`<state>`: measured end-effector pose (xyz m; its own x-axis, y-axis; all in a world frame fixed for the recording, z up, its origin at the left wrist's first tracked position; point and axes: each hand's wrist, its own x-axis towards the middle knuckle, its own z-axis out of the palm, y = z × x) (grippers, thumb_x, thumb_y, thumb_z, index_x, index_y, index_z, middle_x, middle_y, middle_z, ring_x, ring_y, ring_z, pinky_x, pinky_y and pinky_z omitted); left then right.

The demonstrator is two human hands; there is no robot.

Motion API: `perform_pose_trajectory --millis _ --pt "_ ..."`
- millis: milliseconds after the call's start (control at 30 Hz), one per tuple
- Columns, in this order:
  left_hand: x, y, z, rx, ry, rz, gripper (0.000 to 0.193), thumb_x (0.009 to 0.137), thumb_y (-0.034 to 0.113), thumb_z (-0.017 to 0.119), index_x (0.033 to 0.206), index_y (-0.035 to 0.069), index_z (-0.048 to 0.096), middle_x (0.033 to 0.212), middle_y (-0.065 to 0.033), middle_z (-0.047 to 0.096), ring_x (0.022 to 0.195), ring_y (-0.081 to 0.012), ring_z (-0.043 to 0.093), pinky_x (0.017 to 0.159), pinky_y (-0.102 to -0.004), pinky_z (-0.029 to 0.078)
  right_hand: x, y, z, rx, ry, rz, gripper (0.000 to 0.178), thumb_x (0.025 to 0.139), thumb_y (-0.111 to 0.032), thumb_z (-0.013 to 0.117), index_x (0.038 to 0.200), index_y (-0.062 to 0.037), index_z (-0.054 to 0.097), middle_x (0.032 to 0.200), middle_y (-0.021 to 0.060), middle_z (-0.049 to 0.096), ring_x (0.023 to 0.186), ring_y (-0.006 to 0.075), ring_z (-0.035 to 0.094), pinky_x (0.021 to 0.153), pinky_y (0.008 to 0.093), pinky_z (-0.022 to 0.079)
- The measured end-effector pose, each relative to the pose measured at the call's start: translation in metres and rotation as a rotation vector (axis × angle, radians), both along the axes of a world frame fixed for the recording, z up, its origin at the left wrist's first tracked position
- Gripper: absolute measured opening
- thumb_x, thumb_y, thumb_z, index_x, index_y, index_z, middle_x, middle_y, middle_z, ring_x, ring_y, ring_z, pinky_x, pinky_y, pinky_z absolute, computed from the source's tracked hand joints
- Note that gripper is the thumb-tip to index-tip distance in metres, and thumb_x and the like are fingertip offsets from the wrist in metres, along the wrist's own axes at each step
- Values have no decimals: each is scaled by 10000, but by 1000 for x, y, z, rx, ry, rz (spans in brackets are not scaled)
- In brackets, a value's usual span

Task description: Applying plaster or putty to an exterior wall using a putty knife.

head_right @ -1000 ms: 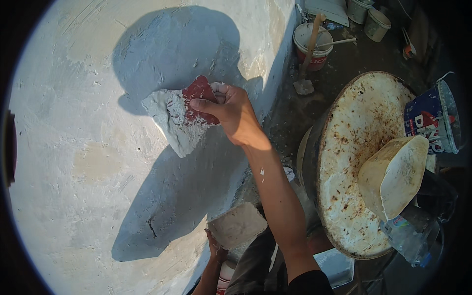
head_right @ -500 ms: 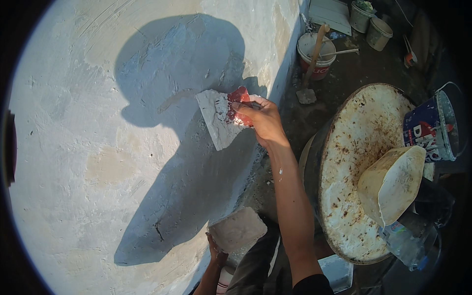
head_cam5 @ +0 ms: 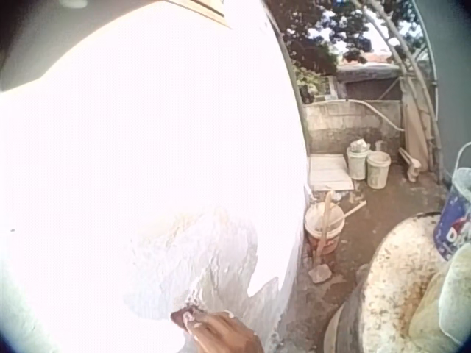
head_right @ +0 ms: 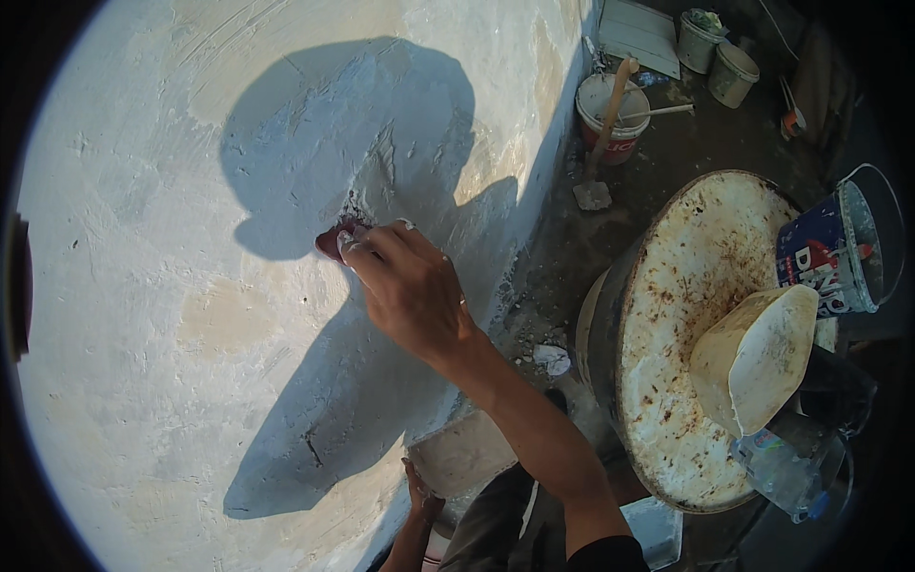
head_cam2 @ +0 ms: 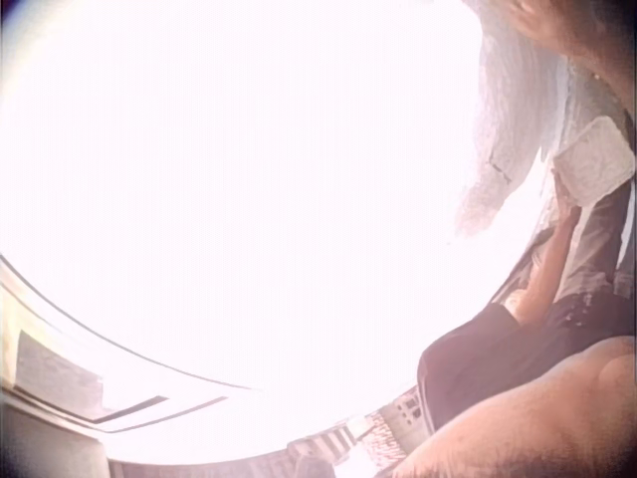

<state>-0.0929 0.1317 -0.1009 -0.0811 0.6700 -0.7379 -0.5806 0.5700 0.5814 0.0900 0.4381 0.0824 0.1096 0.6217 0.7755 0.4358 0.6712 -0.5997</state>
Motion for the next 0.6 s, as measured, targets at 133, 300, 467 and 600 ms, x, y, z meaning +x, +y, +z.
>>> perform_pose_trajectory --millis 133,300,467,600 --pt "-11 -6 -9 24 31 -43 751 914 670 277 1417 114 321 1395 -111 409 1280 -287 405 1078 -447 312 0 -16 0 -24 -65 176 197 725 30 633 922 14 628 841 124 615 795 278 616 664 356 531" --pt "-8 -1 -8 -6 -53 31 672 946 605 302 1396 107 341 1390 -95 416 1275 -266 417 1077 -431 320 4 -46 -2 -53 -20 246 214 721 40 659 930 7 631 890 117 649 823 275 650 679 360 552" --pt "-3 5 5 -2 -25 56 668 946 603 308 1388 104 358 1371 -94 440 1264 -270 430 1071 -428 329 43 -48 -21 -391 441 -54 185 784 91 615 954 17 609 855 104 664 786 175 658 678 270 504" --pt "1 8 6 -9 -10 28 675 942 610 312 1388 106 362 1365 -92 448 1257 -268 435 1070 -432 329 65 22 -42 -183 807 -73 125 852 70 588 973 42 601 826 24 625 756 55 525 696 198 432"
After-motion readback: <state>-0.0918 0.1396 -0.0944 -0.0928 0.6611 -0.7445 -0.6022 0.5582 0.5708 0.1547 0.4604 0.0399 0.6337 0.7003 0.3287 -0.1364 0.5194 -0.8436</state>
